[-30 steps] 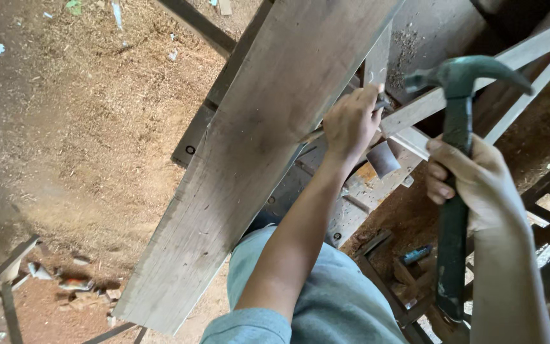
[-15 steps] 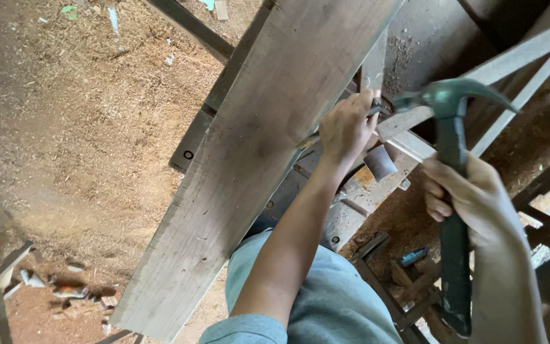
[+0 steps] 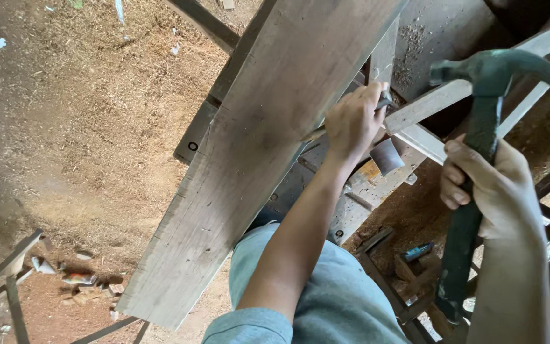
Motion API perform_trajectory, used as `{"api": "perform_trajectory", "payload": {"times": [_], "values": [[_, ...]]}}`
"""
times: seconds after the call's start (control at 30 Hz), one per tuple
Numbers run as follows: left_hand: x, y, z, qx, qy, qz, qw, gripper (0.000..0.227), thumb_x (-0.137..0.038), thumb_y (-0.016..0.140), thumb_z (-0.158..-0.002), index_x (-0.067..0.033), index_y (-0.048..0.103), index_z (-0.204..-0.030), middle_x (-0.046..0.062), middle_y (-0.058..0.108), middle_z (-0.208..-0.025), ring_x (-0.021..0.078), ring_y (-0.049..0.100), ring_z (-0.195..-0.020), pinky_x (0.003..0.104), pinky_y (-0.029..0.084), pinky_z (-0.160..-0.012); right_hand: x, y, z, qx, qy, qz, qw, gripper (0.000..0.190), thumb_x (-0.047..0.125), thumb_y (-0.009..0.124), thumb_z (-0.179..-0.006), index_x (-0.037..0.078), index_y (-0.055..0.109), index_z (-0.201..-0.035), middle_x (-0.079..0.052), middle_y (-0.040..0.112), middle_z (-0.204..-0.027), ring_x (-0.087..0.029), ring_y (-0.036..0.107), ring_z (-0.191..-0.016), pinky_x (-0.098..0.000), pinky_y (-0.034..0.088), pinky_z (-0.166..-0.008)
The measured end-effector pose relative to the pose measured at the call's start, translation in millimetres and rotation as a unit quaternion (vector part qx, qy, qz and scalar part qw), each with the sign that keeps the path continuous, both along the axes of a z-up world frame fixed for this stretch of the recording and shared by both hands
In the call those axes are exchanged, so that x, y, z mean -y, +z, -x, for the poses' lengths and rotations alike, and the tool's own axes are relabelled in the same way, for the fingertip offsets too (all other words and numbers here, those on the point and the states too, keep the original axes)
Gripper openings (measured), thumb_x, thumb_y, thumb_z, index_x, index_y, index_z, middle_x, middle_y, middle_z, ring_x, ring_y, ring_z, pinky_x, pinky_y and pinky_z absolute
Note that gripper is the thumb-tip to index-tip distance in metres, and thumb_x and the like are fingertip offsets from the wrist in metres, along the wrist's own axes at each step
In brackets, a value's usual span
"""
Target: The person uses a hammer to drive a nail into a wooden plank that is positioned on a workbench.
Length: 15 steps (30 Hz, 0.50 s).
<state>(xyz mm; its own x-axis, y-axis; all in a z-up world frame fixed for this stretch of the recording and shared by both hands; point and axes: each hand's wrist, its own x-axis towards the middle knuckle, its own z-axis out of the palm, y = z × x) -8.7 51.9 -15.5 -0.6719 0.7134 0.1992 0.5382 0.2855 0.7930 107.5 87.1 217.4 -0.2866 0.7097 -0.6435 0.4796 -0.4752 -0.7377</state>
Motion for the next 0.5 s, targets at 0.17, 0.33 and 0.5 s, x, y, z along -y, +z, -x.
{"api": "perform_trajectory", "payload": {"times": [0.17,0.33,0.5], "values": [[0.1,9.2,9.2,0.001,0.003,-0.006,1.000,0.011,-0.029,0.073,-0.094,-0.0208,0.066,-0.097,-0.005,0.065,-0.068,0.0104,0.060,-0.054,0.031,0.040,-0.045,3.8,-14.6,8.5,0.065,0.065,0.075,0.993,0.016,0.015,0.065,-0.095,0.007,0.052,-0.093,-0.002,0.049,-0.063,-0.010,0.044,-0.045,-0.0264,0.036,-0.038],[9.4,20.3,7.5,0.006,-0.007,-0.029,1.000,0.012,-0.027,0.071,-0.096,-0.0201,0.063,-0.102,-0.004,0.067,-0.077,0.0128,0.065,-0.063,0.033,0.046,-0.053,3.1,-2.1,-4.4,0.034,0.054,0.013,0.998,0.018,0.017,0.065,-0.098,0.006,0.051,-0.095,-0.001,0.050,-0.066,-0.009,0.044,-0.046,-0.0256,0.037,-0.039],[8.5,28.9,15.7,-0.006,-0.010,0.002,1.000,0.008,-0.026,0.072,-0.094,-0.0218,0.065,-0.096,-0.003,0.066,-0.072,0.0150,0.066,-0.063,0.036,0.047,-0.053,14.2,-18.7,9.8,0.030,0.071,0.047,0.996,0.022,0.018,0.067,-0.098,0.007,0.049,-0.091,-0.002,0.050,-0.064,-0.010,0.046,-0.044,-0.0259,0.038,-0.038]]}}
